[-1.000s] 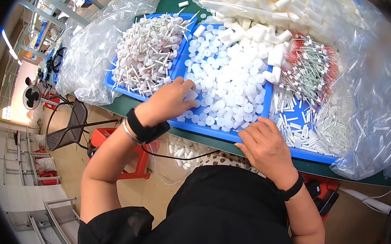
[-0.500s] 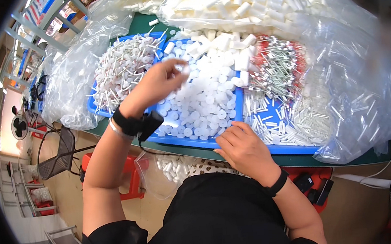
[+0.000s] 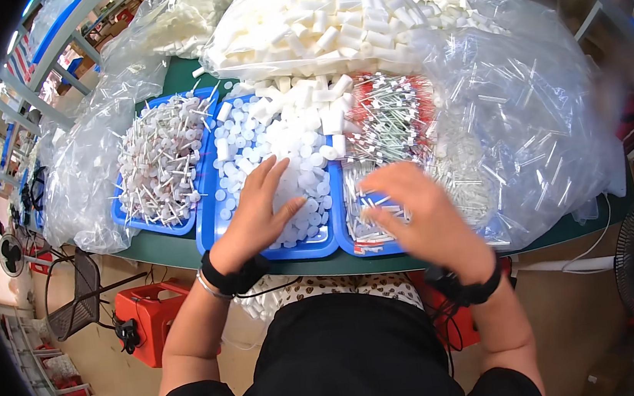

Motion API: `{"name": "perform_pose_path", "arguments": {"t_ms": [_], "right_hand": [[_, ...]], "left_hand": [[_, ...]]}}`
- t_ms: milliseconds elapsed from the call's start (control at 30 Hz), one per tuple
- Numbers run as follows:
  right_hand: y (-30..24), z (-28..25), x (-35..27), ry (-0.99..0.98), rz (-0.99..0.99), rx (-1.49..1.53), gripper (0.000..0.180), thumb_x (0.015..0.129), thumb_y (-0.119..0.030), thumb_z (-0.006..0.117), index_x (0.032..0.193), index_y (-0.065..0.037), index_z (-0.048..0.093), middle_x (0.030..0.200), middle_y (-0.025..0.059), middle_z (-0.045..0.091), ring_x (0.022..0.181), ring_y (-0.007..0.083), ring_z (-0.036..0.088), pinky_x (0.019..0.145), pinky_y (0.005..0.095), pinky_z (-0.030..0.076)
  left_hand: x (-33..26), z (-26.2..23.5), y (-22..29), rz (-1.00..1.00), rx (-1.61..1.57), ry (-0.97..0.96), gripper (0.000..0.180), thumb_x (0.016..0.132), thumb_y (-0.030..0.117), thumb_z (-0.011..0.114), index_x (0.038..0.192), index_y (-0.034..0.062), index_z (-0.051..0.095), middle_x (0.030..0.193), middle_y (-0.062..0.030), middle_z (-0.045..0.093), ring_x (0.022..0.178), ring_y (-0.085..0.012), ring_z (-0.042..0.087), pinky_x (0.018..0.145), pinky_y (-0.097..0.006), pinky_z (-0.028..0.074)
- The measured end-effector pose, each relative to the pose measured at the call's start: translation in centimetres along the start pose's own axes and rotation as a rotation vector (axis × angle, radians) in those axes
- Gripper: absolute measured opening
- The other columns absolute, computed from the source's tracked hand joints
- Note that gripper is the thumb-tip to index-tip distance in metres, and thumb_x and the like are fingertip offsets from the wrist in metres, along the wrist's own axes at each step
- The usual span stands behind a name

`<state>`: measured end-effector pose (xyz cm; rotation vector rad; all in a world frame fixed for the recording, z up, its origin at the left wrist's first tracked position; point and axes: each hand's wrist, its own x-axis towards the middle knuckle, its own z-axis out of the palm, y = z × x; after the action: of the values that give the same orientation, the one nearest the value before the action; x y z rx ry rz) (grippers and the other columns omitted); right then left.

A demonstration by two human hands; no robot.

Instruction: The person assembles small white plastic components by hand at a workstation. They pick up a white cap and a clear tube, insert the tube into the cap, and place the finished unit into a blue tray. The person repeats this process continuously, handling the parts one at a time.

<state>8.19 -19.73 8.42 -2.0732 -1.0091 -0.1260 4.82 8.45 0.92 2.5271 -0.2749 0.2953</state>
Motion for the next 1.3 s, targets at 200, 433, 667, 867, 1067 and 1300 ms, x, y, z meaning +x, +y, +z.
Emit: {"name": "perform_pose_path", "arguments": {"t_ms": [200,433,667,867,1067,1300], "right_hand": [[7.2,-3.5,6.9,0.083,0.118,-0.261,0.036,0.093,-0.026,0.067,0.116,0.002,0.065,0.114,0.0198,0.067,0.11,0.0371,0.061,0.097,0.0415,0.047],[14.9,0.1,11.8,-0.078,0.266,-0.562,0.053,0.098,-0.042,0.057,0.128,0.001,0.058,0.126,0.0228,0.062,0.12,0.0381,0.056,0.103,0.044,0.043],[14.8,0.6,11.9,-0.223,0.22,-0.609,0.056,0.096,-0.049,0.056,0.119,0.001,0.064,0.119,0.0215,0.065,0.113,0.0393,0.058,0.099,0.0463,0.044],[12.4,0.8,8.2,-0.204,0.162,-0.577,0.055,0.095,-0.047,0.059,0.121,0.001,0.062,0.118,0.0211,0.065,0.113,0.0388,0.056,0.099,0.0467,0.043],[11.0,0.2,7.1,-0.245,0.162,-0.511,0.055,0.094,-0.044,0.062,0.124,0.002,0.059,0.121,0.0224,0.063,0.116,0.0399,0.055,0.1,0.0472,0.043],[11.9,-0.3,9.5,-0.278,0.306,-0.321,0.059,0.098,-0.047,0.055,0.124,0.006,0.059,0.122,0.0249,0.062,0.116,0.0411,0.056,0.1,0.0457,0.044]], "left_hand": [[-1.1,3.9,1.9,-0.024,0.174,0.078,0.083,0.084,0.032,0.077,0.152,0.0081,0.035,0.152,-0.032,0.025,0.142,-0.05,0.023,0.118,-0.061,0.015],[-1.3,4.3,2.3,-0.042,0.173,0.111,0.084,0.084,0.031,0.077,0.152,0.0092,0.034,0.153,-0.0306,0.025,0.143,-0.0485,0.022,0.119,-0.061,0.014],[-1.2,4.0,2.4,-0.073,0.15,0.095,0.082,0.084,0.031,0.077,0.152,0.0087,0.035,0.154,-0.0301,0.025,0.144,-0.0481,0.021,0.12,-0.06,0.013],[-1.1,3.7,2.6,-0.065,0.143,0.092,0.081,0.084,0.03,0.077,0.151,0.0075,0.036,0.153,-0.0305,0.026,0.144,-0.0481,0.021,0.119,-0.059,0.013],[-1.1,3.7,2.6,-0.061,0.138,0.09,0.081,0.085,0.029,0.077,0.151,0.0073,0.036,0.152,-0.0309,0.026,0.143,-0.0484,0.022,0.119,-0.06,0.014],[-1.3,3.8,2.4,-0.057,0.15,0.114,0.08,0.084,0.028,0.077,0.151,0.0079,0.037,0.152,-0.0308,0.027,0.142,-0.0484,0.023,0.119,-0.06,0.015]]}}
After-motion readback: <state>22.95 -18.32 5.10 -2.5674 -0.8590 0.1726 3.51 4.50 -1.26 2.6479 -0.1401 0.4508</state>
